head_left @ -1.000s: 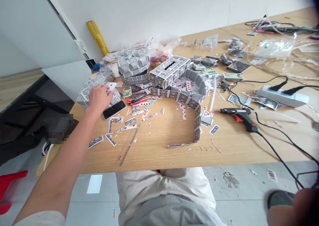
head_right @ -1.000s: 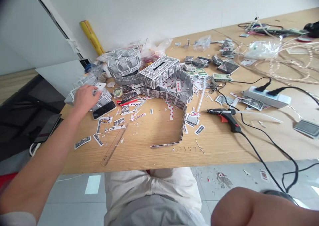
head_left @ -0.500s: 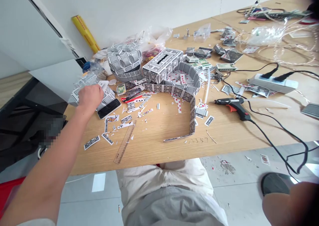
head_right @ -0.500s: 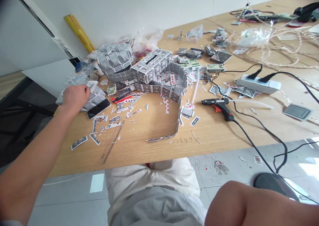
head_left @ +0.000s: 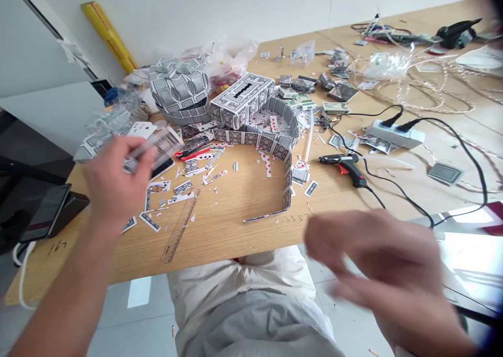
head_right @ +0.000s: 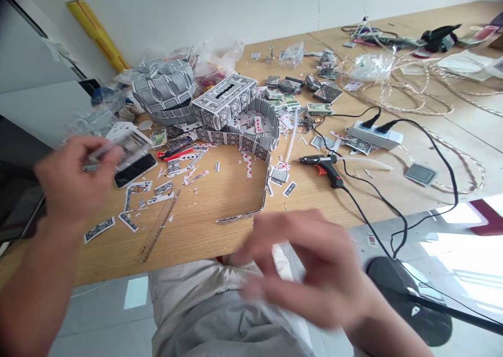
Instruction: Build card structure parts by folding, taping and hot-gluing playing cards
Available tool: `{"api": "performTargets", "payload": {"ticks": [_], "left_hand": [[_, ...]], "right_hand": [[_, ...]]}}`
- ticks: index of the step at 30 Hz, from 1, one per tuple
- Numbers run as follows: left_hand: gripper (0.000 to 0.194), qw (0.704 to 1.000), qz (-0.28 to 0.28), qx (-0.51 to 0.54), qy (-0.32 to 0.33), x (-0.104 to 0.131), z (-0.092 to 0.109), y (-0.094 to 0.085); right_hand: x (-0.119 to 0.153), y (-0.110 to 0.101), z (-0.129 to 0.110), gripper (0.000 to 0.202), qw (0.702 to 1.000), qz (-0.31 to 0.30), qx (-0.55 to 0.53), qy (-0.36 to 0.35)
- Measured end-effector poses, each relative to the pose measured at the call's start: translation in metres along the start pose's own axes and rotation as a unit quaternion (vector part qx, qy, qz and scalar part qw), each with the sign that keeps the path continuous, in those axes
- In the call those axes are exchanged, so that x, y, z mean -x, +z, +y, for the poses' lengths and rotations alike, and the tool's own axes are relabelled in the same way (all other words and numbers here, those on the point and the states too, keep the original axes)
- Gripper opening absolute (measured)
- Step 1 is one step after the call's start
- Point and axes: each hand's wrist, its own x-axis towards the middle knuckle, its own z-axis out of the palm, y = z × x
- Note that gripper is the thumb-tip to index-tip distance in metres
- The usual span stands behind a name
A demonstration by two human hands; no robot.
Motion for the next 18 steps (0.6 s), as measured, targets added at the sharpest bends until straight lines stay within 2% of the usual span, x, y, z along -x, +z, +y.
{"api": "performTargets", "payload": {"ticks": [2, 3, 5, 6, 8, 10, 12, 15, 18], "left_hand": [[0.025, 0.992, -0.061, 0.106, -0.009, 0.053, 0.033, 0.008], [0.021, 0.980, -0.111, 0.163, -0.034, 0.079, 0.047, 0.015], [0.019, 0.937, -0.167, 0.276, -0.136, 0.122, 0.067, 0.030], [0.021, 0.911, -0.177, 0.320, -0.190, 0.139, 0.074, 0.036], [0.023, 0.862, -0.167, 0.395, -0.272, 0.164, 0.086, 0.045], [0.024, 0.831, -0.151, 0.437, -0.309, 0.179, 0.095, 0.047], [0.021, 0.833, -0.148, 0.442, -0.299, 0.188, 0.102, 0.044], [0.010, 0.862, -0.152, 0.423, -0.233, 0.195, 0.106, 0.036], [0.013, 0.883, -0.143, 0.414, -0.170, 0.195, 0.109, 0.029]], "right_hand": [[-0.019, 0.019, 0.022, 0.016, 1.000, -0.016, -0.001, 0.008], [-0.026, 0.030, 0.032, 0.019, 0.999, -0.035, 0.031, 0.012], [-0.032, 0.052, 0.051, 0.031, 0.983, -0.094, 0.155, 0.014], [-0.032, 0.062, 0.058, 0.033, 0.972, -0.120, 0.202, 0.020], [-0.032, 0.076, 0.069, 0.023, 0.949, -0.186, 0.255, 0.027], [-0.032, 0.081, 0.073, 0.012, 0.929, -0.244, 0.276, 0.036], [-0.033, 0.078, 0.073, 0.012, 0.922, -0.271, 0.274, 0.046], [-0.034, 0.066, 0.068, 0.012, 0.927, -0.281, 0.241, 0.063], [-0.032, 0.055, 0.064, 0.020, 0.927, -0.297, 0.212, 0.083]]}}
